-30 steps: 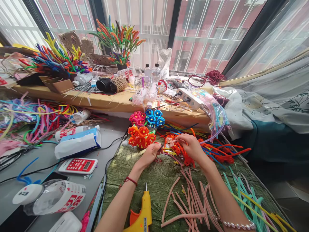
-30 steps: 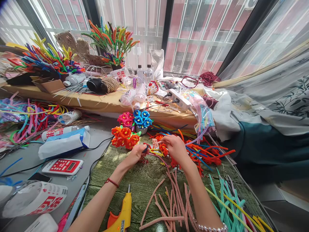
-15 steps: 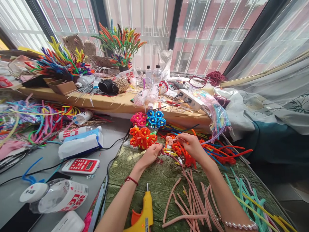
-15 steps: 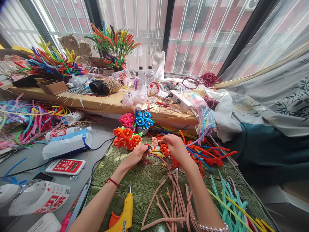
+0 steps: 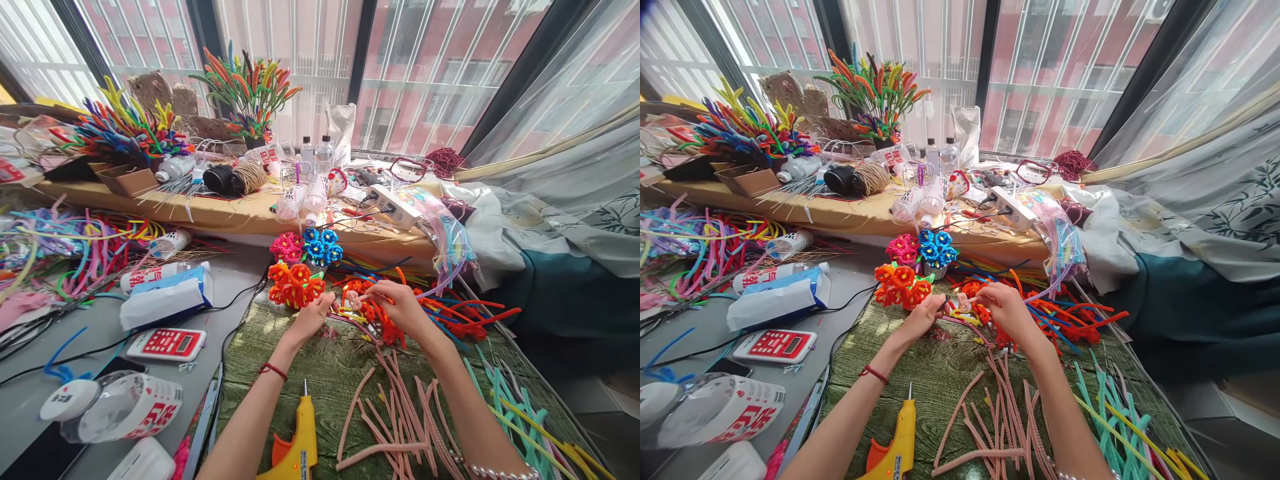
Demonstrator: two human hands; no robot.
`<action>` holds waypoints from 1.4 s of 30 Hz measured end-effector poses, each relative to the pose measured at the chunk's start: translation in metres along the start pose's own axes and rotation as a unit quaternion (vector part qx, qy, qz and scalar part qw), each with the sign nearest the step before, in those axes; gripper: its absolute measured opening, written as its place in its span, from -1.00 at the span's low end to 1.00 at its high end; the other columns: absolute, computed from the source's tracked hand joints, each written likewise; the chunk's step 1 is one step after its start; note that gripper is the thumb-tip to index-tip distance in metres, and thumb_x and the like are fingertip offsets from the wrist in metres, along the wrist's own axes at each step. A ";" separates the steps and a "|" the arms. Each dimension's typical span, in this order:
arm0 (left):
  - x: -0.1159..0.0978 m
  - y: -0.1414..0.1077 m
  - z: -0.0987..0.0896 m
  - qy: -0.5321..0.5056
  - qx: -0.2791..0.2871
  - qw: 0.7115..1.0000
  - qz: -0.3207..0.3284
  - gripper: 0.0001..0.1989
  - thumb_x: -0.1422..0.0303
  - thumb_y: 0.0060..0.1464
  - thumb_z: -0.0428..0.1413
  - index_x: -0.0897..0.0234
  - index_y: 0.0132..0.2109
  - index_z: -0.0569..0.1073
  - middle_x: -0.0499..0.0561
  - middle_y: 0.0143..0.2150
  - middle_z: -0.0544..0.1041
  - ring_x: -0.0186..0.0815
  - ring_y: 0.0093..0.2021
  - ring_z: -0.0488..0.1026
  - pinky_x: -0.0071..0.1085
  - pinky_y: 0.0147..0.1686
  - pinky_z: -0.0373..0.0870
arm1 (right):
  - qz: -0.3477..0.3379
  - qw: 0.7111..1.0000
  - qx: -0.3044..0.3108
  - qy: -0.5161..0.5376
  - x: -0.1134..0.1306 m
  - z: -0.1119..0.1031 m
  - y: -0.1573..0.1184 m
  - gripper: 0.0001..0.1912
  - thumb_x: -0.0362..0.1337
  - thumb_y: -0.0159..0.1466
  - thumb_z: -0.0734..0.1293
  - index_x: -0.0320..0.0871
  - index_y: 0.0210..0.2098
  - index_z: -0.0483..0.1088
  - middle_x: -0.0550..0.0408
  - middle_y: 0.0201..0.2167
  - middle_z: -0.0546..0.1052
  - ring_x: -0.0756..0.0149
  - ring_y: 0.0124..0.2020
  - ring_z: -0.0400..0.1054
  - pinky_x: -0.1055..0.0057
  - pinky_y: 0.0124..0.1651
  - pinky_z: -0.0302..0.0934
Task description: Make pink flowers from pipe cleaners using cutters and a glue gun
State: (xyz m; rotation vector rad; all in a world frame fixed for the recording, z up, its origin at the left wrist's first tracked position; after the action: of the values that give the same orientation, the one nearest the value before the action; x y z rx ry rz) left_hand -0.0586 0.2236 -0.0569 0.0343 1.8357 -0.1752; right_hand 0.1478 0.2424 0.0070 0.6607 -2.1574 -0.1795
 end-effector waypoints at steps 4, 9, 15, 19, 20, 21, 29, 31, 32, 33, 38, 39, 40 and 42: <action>-0.001 -0.004 -0.001 0.038 0.006 0.999 0.003 -0.60 0.06 0.22 -0.01 0.33 -0.29 0.46 -0.04 -0.35 0.50 -0.33 -0.35 0.45 -0.31 -0.27 0.38 | 0.039 0.997 -0.031 0.059 0.001 -0.009 -0.008 -0.77 -0.19 0.27 0.27 -0.14 -0.42 0.49 0.06 -0.47 0.54 0.21 -0.40 0.39 0.37 -0.34 0.22; -0.003 -0.009 -0.007 0.088 0.005 0.996 -0.005 -0.54 0.00 0.19 -0.02 0.31 -0.40 0.44 -0.07 -0.43 0.48 -0.34 -0.41 0.42 -0.34 -0.30 0.34 | 0.080 0.984 -0.067 0.145 0.000 -0.017 -0.020 -0.67 -0.03 0.24 0.29 -0.15 -0.42 0.47 0.08 -0.55 0.47 0.24 -0.48 0.35 0.40 -0.45 0.21; -0.012 -0.015 -0.009 0.143 0.003 0.990 -0.005 -0.53 -0.01 0.18 -0.02 0.29 -0.45 0.42 -0.10 -0.49 0.46 -0.34 -0.44 0.40 -0.35 -0.30 0.30 | 0.086 0.964 -0.106 0.230 0.017 -0.012 -0.037 -0.64 0.06 0.21 0.31 -0.11 -0.36 0.51 0.02 -0.42 0.53 0.15 -0.36 0.39 0.34 -0.34 0.28; -0.018 -0.022 -0.009 0.178 0.010 0.984 -0.005 -0.49 -0.03 0.19 -0.05 0.29 -0.49 0.42 -0.10 -0.53 0.42 -0.32 -0.44 0.40 -0.33 -0.30 0.30 | 0.081 0.950 -0.119 0.276 0.043 -0.005 -0.046 -0.71 -0.01 0.19 0.34 -0.10 -0.39 0.48 0.03 -0.44 0.51 0.23 -0.45 0.34 0.36 -0.41 0.24; -0.019 -0.024 -0.009 0.186 0.013 0.983 -0.006 -0.49 -0.03 0.19 -0.05 0.29 -0.48 0.42 -0.10 -0.52 0.43 -0.33 -0.44 0.41 -0.33 -0.30 0.31 | 0.078 0.947 -0.123 0.287 0.051 -0.004 -0.047 -0.72 -0.02 0.19 0.34 -0.10 -0.42 0.46 0.04 -0.46 0.50 0.24 -0.47 0.32 0.36 -0.42 0.23; -0.020 -0.026 -0.009 0.194 0.016 0.981 -0.007 -0.49 -0.03 0.19 -0.05 0.30 -0.46 0.43 -0.09 -0.51 0.44 -0.33 -0.43 0.41 -0.32 -0.30 0.32 | 0.073 0.944 -0.126 0.296 0.060 -0.003 -0.048 -0.73 -0.03 0.17 0.35 -0.10 -0.46 0.43 0.05 -0.50 0.47 0.24 -0.47 0.31 0.36 -0.42 0.23; -0.014 -0.039 -0.009 0.292 0.006 0.956 -0.026 -0.71 0.17 0.23 0.05 0.33 -0.15 0.47 0.01 -0.20 0.53 -0.29 -0.24 0.49 -0.24 -0.18 0.45 | 0.028 0.902 -0.132 0.410 0.125 0.007 -0.073 -0.59 0.00 0.19 0.35 -0.09 -0.64 0.28 0.16 -0.64 0.27 0.36 -0.59 0.10 0.40 -0.51 0.09; -0.011 -0.044 -0.009 0.323 -0.008 0.946 -0.032 -0.72 0.20 0.23 0.06 0.33 -0.08 0.45 0.04 -0.13 0.52 -0.27 -0.18 0.49 -0.21 -0.15 0.46 | 0.027 0.884 -0.137 0.446 0.137 0.010 -0.085 -0.61 -0.01 0.19 0.37 -0.10 -0.61 0.32 0.18 -0.65 0.26 0.36 -0.59 0.10 0.41 -0.52 0.06; -0.009 -0.046 -0.009 0.340 -0.016 0.940 -0.035 -0.72 0.22 0.23 0.06 0.33 -0.06 0.44 0.06 -0.11 0.51 -0.26 -0.16 0.49 -0.20 -0.15 0.46 | 0.029 0.877 -0.141 0.457 0.142 0.012 -0.091 -0.62 0.00 0.20 0.37 -0.11 -0.60 0.34 0.17 -0.64 0.27 0.37 -0.58 0.10 0.41 -0.52 0.06; -0.009 -0.048 -0.009 0.358 -0.025 0.933 -0.038 -0.72 0.23 0.23 0.07 0.33 -0.03 0.43 0.06 -0.09 0.51 -0.25 -0.15 0.49 -0.19 -0.14 0.46 | 0.028 0.872 -0.143 0.467 0.146 0.014 -0.097 -0.62 0.00 0.20 0.37 -0.12 -0.59 0.35 0.17 -0.64 0.28 0.37 -0.58 0.10 0.42 -0.52 0.06; -0.016 -0.061 -0.005 0.447 -0.067 0.892 -0.018 -0.71 0.27 0.22 0.09 0.33 0.02 0.41 0.08 -0.02 0.48 -0.21 -0.08 0.47 -0.14 -0.09 0.44 | 0.028 0.840 -0.163 0.517 0.158 0.022 -0.127 -0.69 -0.06 0.23 0.38 -0.14 -0.52 0.42 0.17 -0.61 0.31 0.42 -0.60 0.12 0.48 -0.56 0.03; -0.019 -0.063 -0.004 0.462 -0.076 0.883 -0.008 -0.72 0.28 0.21 0.09 0.32 0.02 0.41 0.09 0.01 0.47 -0.19 -0.04 0.46 -0.11 -0.06 0.42 | 0.028 0.839 -0.165 0.518 0.160 0.023 -0.132 -0.70 -0.06 0.22 0.39 -0.14 -0.50 0.44 0.17 -0.61 0.32 0.43 -0.61 0.13 0.49 -0.57 0.03; -0.023 -0.065 -0.003 0.476 -0.085 0.875 0.001 -0.72 0.29 0.21 0.10 0.32 0.02 0.41 0.09 0.03 0.46 -0.17 -0.01 0.44 -0.09 -0.03 0.40 | 0.033 0.837 -0.172 0.518 0.162 0.024 -0.137 -0.71 -0.05 0.21 0.40 -0.14 -0.46 0.47 0.17 -0.60 0.34 0.44 -0.62 0.12 0.49 -0.58 0.03; -0.035 -0.072 -0.001 0.497 -0.102 0.861 0.015 -0.74 0.30 0.20 0.10 0.32 0.00 0.42 0.09 0.04 0.45 -0.16 0.03 0.42 -0.06 0.01 0.36 | 0.046 0.831 -0.192 0.520 0.170 0.026 -0.147 -0.75 -0.04 0.19 0.41 -0.10 -0.33 0.52 0.17 -0.57 0.38 0.46 -0.63 0.14 0.49 -0.55 0.07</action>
State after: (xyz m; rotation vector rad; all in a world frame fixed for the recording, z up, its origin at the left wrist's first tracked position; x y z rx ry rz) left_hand -0.0587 0.1549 -0.0153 0.0019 2.8820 0.0946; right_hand 0.1012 0.0269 0.0576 0.2836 -1.0387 -0.1439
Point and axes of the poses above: each hand's wrist, its own y-axis towards the middle knuckle, its own z-axis out of the palm, x = y × z, the point moved 3 cm from there along y, towards the middle knuckle
